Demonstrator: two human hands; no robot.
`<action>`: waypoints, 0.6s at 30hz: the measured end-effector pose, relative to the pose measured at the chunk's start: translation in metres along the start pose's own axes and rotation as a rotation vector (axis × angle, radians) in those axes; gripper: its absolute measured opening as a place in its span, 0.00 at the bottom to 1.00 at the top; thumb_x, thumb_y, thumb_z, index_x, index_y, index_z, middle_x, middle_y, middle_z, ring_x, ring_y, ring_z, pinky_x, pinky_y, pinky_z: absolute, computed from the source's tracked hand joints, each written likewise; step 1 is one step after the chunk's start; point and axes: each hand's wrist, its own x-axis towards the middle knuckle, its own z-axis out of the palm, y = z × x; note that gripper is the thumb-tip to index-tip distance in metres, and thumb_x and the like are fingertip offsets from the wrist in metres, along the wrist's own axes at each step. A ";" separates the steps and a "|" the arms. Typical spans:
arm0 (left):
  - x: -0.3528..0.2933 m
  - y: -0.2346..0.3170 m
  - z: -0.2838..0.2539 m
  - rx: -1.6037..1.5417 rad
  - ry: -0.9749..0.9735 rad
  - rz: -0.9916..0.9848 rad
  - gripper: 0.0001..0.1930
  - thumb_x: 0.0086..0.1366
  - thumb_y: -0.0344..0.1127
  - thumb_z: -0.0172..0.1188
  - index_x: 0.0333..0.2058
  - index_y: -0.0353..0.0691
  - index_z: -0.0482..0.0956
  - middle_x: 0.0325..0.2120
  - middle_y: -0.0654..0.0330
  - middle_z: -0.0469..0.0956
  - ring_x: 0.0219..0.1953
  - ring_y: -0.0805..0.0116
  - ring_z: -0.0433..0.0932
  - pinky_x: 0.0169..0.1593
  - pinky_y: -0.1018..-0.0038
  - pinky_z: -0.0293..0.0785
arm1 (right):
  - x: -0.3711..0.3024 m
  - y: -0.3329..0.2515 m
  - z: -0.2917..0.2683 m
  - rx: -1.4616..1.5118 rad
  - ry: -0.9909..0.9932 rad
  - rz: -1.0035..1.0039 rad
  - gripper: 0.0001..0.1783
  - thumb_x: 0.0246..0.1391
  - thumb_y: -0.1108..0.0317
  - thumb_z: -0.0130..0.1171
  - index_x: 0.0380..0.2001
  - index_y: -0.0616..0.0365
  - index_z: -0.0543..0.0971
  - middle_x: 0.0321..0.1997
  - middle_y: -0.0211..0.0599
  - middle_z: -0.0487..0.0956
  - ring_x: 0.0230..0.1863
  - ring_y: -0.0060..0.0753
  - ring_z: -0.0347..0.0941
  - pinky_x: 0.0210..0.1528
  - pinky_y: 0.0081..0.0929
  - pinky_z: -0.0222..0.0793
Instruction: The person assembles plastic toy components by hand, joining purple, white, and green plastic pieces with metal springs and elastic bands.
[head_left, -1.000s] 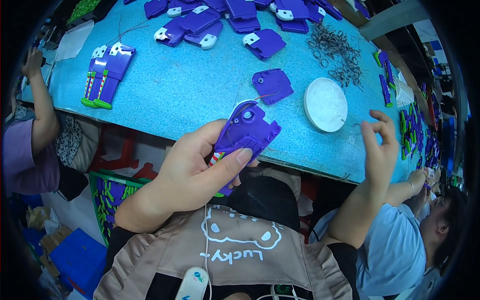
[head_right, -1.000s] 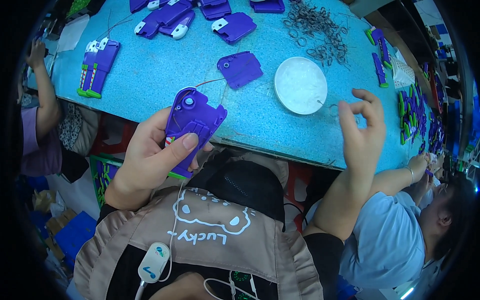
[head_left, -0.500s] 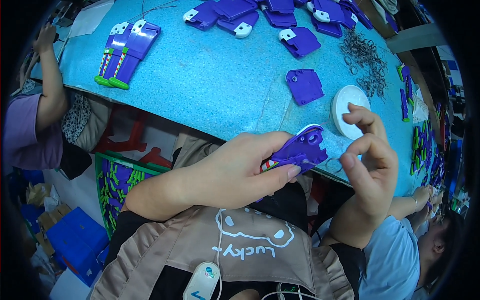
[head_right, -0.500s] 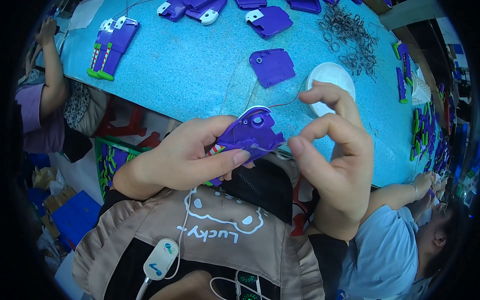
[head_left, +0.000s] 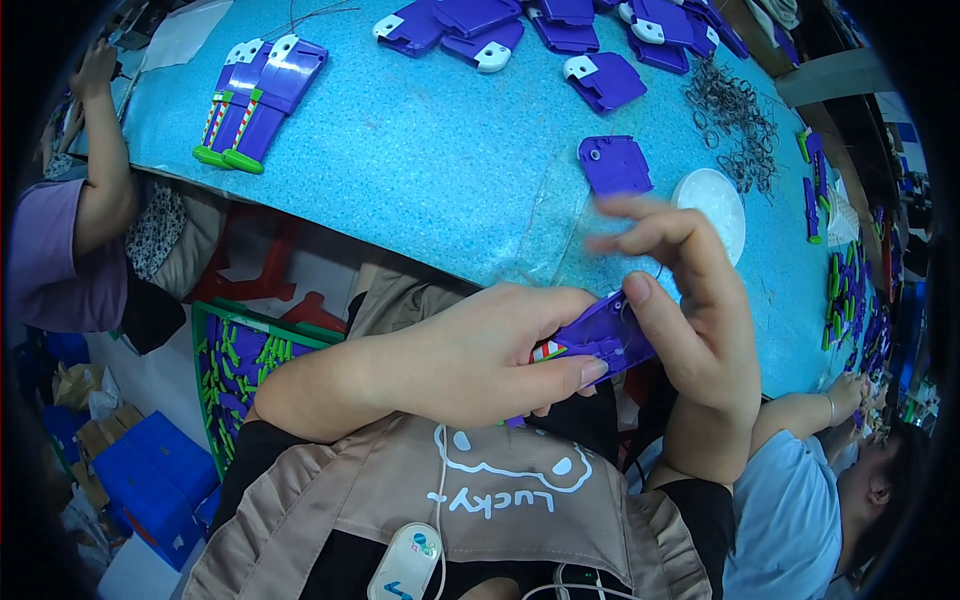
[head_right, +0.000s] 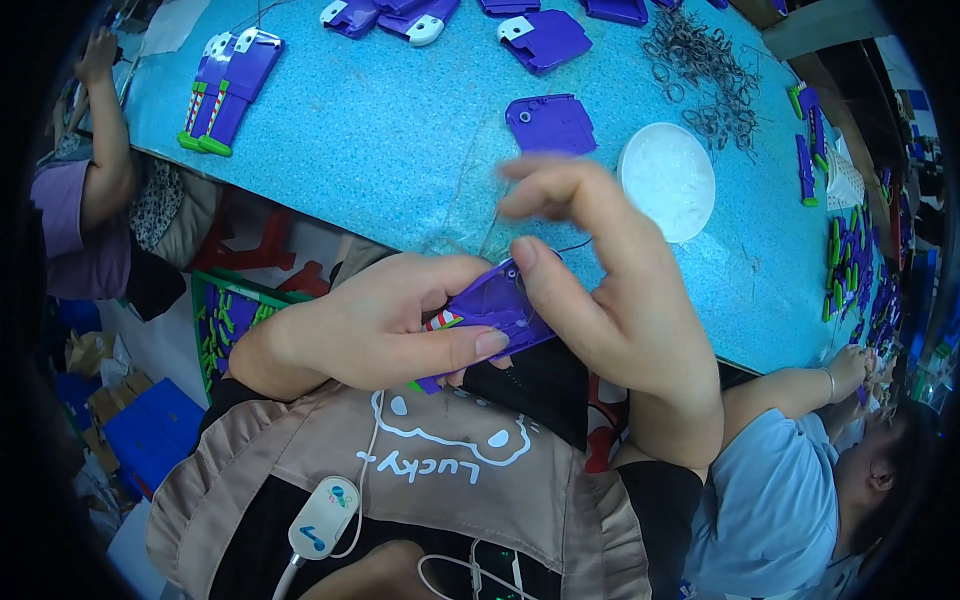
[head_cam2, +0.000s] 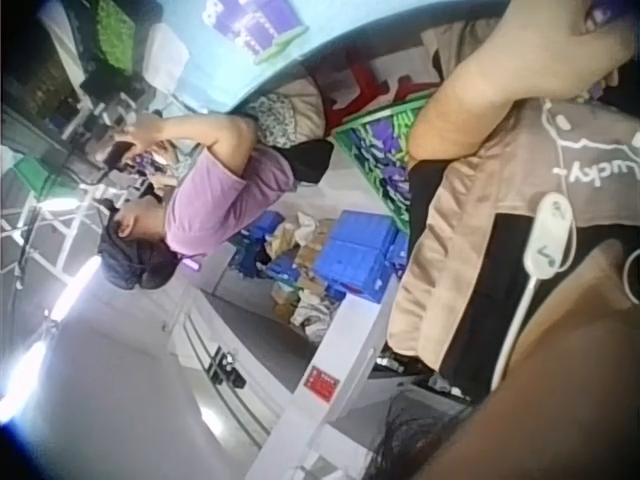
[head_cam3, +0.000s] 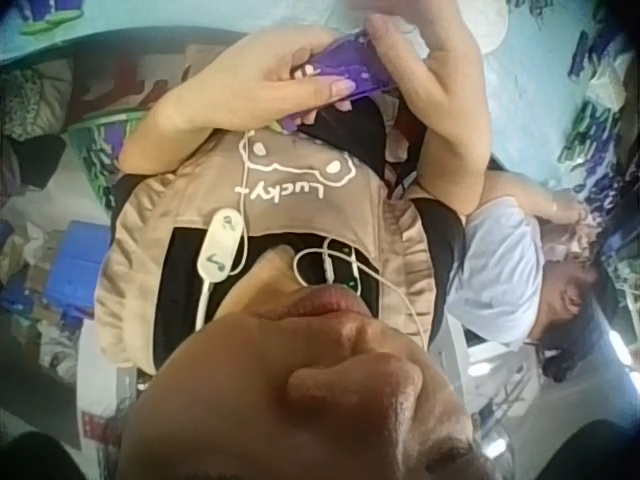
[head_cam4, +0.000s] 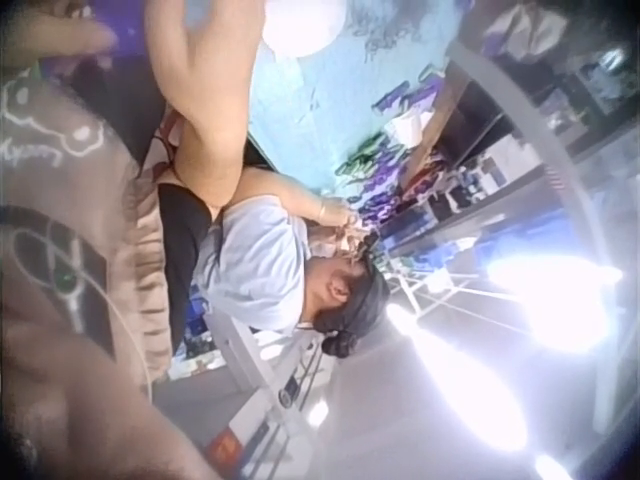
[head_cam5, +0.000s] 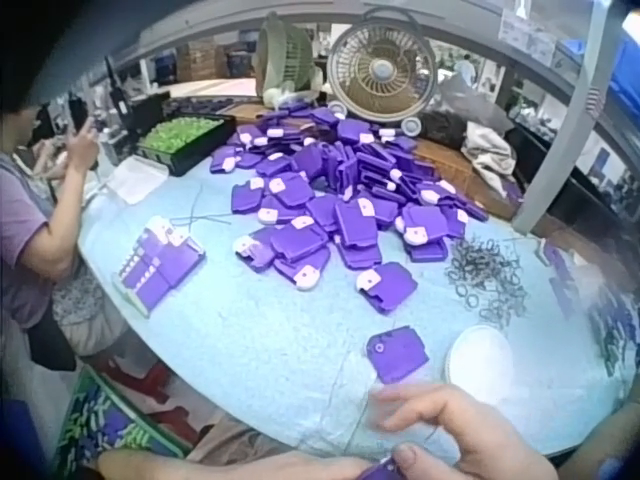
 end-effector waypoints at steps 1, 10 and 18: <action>-0.001 0.000 0.000 -0.001 0.001 -0.003 0.09 0.59 0.36 0.54 0.31 0.35 0.71 0.18 0.59 0.74 0.17 0.71 0.74 0.22 0.75 0.68 | 0.000 -0.002 -0.002 0.003 0.000 0.002 0.10 0.46 0.78 0.53 0.36 0.64 0.71 0.43 0.45 0.72 0.45 0.31 0.69 0.47 0.25 0.63; -0.003 0.002 -0.008 0.246 0.064 0.285 0.09 0.58 0.34 0.54 0.33 0.35 0.71 0.18 0.54 0.72 0.20 0.62 0.74 0.23 0.71 0.65 | -0.005 0.018 0.010 0.643 0.028 -0.085 0.21 0.52 0.71 0.49 0.49 0.63 0.61 0.49 0.54 0.68 0.49 0.43 0.68 0.52 0.34 0.62; -0.014 0.010 -0.010 -0.070 0.255 0.228 0.10 0.61 0.32 0.54 0.38 0.33 0.70 0.26 0.61 0.75 0.22 0.79 0.71 0.26 0.82 0.68 | 0.009 0.024 0.014 -1.279 -0.047 -0.088 0.31 0.46 0.60 0.56 0.52 0.64 0.64 0.57 0.47 0.64 0.60 0.44 0.58 0.61 0.46 0.42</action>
